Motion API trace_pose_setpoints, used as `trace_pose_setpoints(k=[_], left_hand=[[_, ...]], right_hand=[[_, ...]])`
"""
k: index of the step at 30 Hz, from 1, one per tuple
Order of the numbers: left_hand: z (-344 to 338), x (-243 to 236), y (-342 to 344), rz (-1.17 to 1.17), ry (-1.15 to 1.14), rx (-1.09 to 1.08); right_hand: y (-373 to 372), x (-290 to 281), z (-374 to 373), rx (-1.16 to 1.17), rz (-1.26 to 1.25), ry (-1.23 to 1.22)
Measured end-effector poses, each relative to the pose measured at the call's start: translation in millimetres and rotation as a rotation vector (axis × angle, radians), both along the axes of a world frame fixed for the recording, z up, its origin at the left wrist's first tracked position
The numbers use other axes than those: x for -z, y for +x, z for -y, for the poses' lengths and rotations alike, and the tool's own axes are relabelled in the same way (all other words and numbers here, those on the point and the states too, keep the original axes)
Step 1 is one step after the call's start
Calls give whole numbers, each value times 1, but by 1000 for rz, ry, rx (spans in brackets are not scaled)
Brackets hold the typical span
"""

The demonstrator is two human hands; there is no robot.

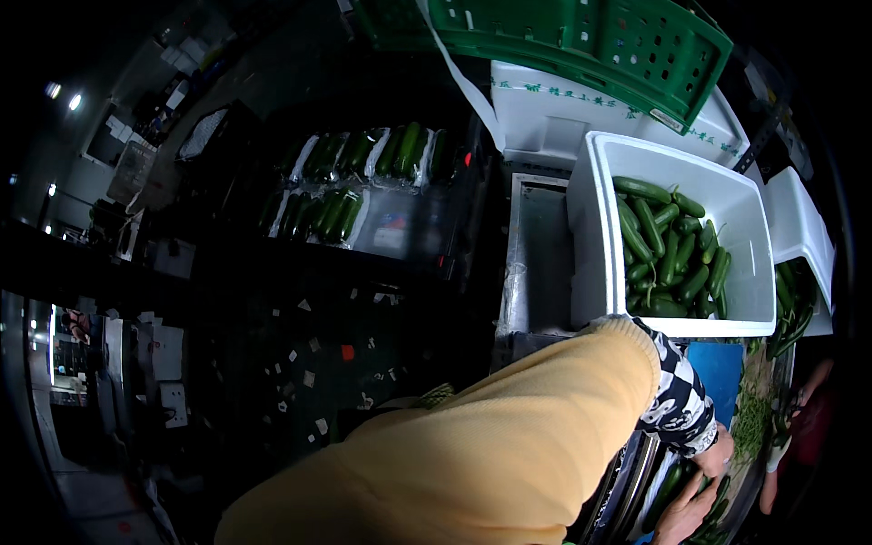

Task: The person arranges cucumbers on a blue tray, wraps them in plastic film using a machine, and places the packages into a black crate. They then apply labels to the packages and cover the crate with a white sheet.

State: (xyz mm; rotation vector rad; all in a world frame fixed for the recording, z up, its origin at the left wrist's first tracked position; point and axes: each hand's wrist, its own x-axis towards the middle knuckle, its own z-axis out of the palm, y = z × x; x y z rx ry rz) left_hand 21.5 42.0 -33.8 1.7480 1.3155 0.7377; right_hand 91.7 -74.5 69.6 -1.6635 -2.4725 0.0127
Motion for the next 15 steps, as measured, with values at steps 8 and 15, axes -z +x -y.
trace_pose_setpoints(k=[8, 15], left_hand=[[-22, 0, 4, -251, 73, -8], [-4, 7, -13, 45, 39, 38]], right_hand=[[21, -4, -19, -45, -2, -220], [84, 36, -70, 135, -523, -562]])
